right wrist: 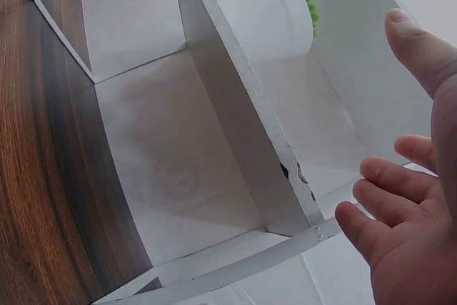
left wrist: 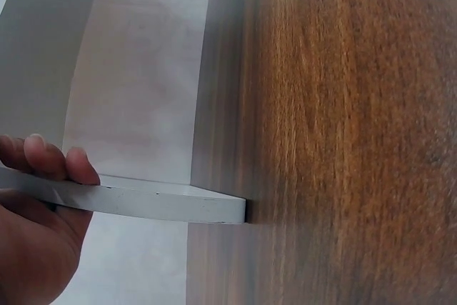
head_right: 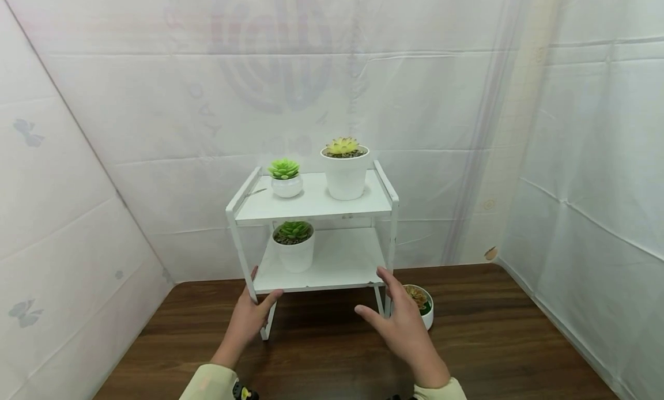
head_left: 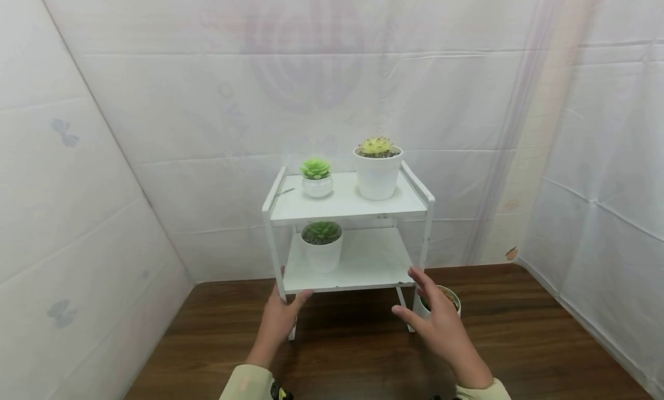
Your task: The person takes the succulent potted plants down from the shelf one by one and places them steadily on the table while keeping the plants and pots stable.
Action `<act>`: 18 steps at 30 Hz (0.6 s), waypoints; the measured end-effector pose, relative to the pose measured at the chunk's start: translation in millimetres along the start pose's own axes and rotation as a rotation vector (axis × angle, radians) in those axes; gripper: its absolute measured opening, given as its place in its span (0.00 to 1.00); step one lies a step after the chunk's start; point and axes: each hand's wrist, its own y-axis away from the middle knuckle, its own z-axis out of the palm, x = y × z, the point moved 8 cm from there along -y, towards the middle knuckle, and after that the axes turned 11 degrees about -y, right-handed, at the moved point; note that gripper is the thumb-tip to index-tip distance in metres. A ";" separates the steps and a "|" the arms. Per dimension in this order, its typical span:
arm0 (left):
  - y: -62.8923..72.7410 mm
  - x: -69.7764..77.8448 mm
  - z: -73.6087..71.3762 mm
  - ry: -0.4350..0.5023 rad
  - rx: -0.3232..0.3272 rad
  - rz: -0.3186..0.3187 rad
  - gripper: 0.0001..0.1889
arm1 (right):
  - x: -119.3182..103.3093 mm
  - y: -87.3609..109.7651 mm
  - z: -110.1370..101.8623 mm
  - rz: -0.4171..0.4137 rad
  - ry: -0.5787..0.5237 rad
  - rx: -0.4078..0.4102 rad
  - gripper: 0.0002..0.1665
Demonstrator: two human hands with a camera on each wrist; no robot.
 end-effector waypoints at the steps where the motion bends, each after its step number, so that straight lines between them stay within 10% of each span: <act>1: 0.0 -0.4 -0.1 0.000 -0.001 -0.003 0.57 | 0.3 -0.4 0.5 0.001 -0.005 0.000 0.49; 18: 0.4 -1.2 1.2 0.013 0.008 0.020 0.56 | -2.0 -8.3 9.3 -0.035 -0.029 0.017 0.48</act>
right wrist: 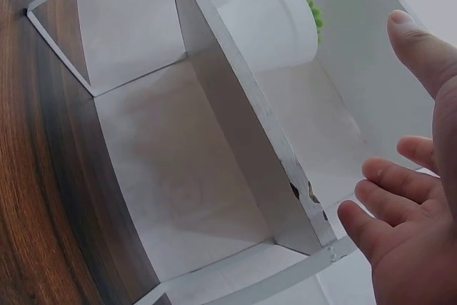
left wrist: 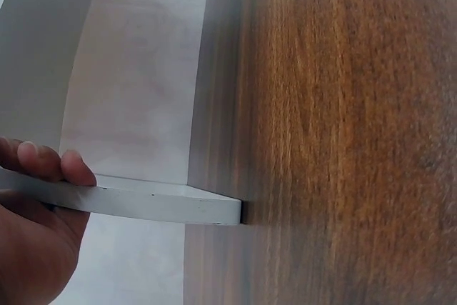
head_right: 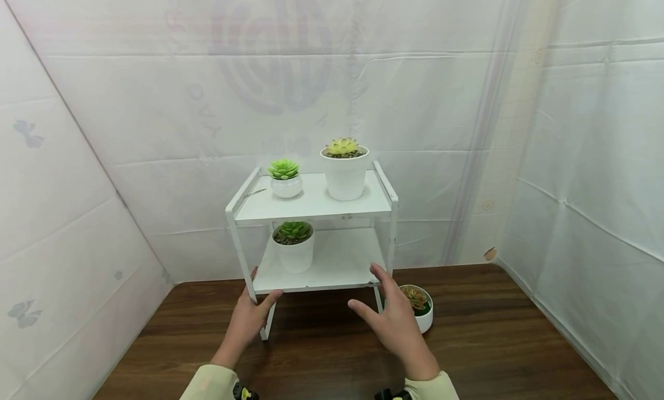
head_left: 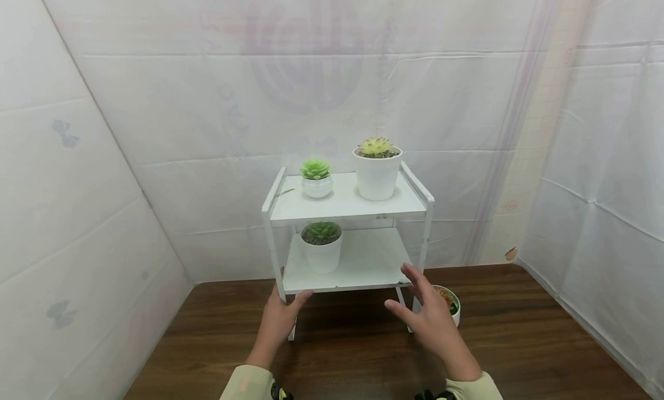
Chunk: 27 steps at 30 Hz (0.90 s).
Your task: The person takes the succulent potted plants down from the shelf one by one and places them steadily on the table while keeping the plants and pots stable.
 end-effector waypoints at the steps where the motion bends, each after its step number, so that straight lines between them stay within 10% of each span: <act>1: -0.1 0.2 0.0 0.000 0.000 -0.001 0.56 | -0.5 -0.5 0.3 0.001 0.002 0.001 0.48; 27: -1.1 -1.0 1.0 0.016 0.002 -0.008 0.56 | 4.2 -13.5 15.6 0.082 -0.053 -0.033 0.51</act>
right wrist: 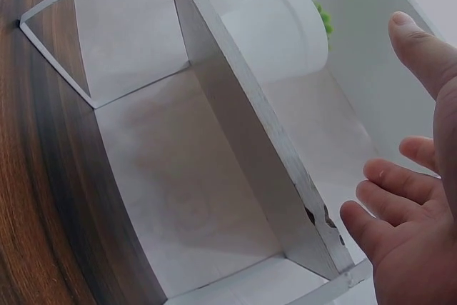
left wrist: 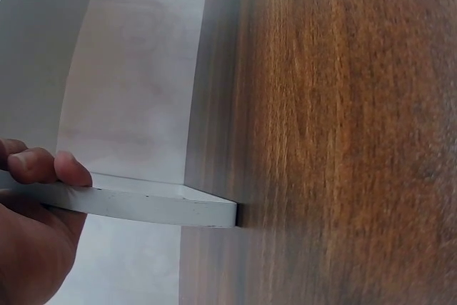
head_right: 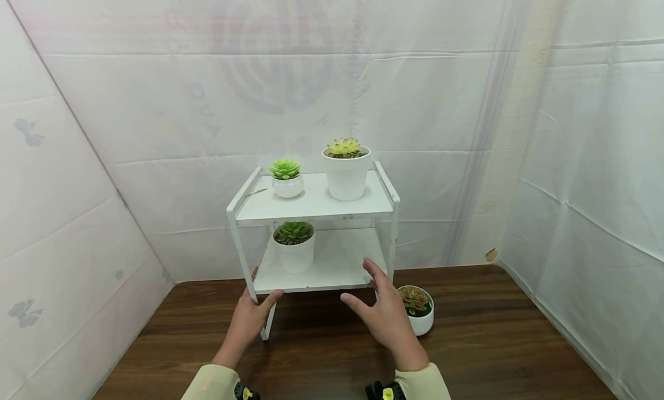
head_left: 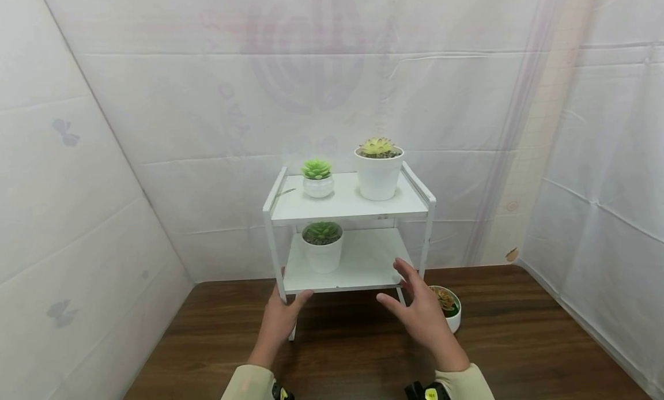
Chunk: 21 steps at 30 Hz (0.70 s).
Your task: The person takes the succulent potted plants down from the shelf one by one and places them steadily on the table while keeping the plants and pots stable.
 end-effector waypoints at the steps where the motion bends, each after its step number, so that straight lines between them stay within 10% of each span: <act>1: 0.0 -0.2 -0.1 0.000 0.001 -0.002 0.56 | -0.3 -0.6 0.6 0.004 -0.005 0.000 0.51; 21: -0.3 1.2 0.3 0.014 0.029 0.015 0.52 | -6.1 -11.7 13.2 -0.013 0.002 -0.019 0.51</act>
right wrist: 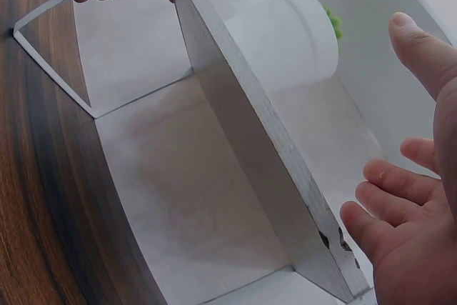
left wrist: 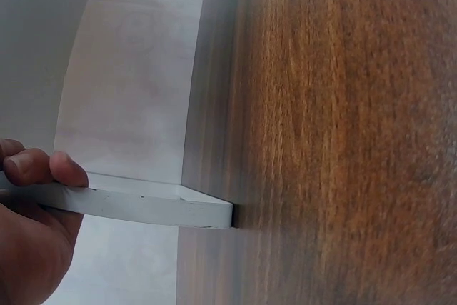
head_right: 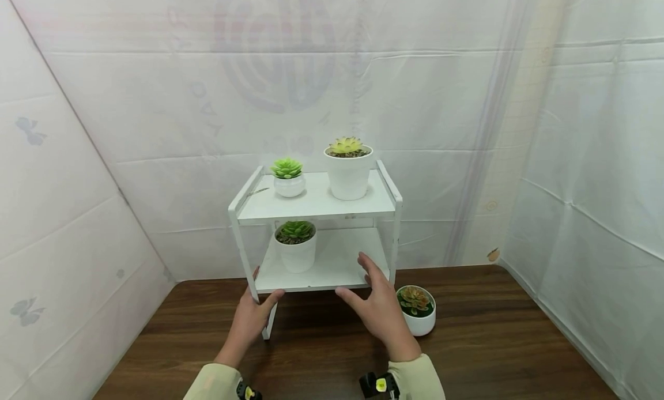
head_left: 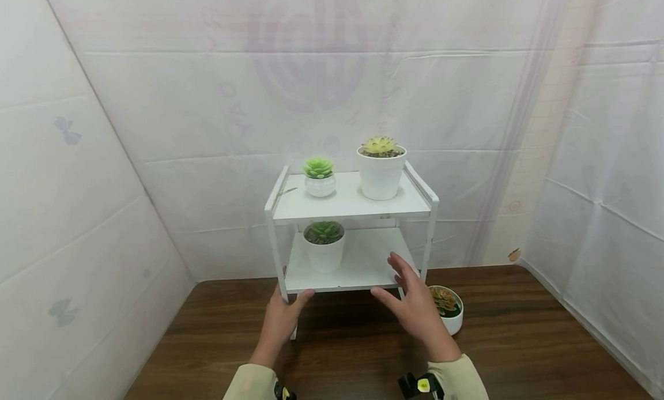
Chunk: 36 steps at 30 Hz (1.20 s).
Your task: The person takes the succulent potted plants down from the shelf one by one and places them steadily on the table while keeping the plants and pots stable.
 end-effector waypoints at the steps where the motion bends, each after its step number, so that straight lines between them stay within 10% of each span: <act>1: 0.0 0.2 0.0 -0.001 -0.001 0.003 0.52 | 0.0 -0.6 0.5 0.003 -0.001 -0.002 0.51; 36: 0.7 -1.0 -0.3 -0.006 0.026 0.008 0.51 | -1.1 -17.9 15.3 0.024 -0.015 -0.031 0.52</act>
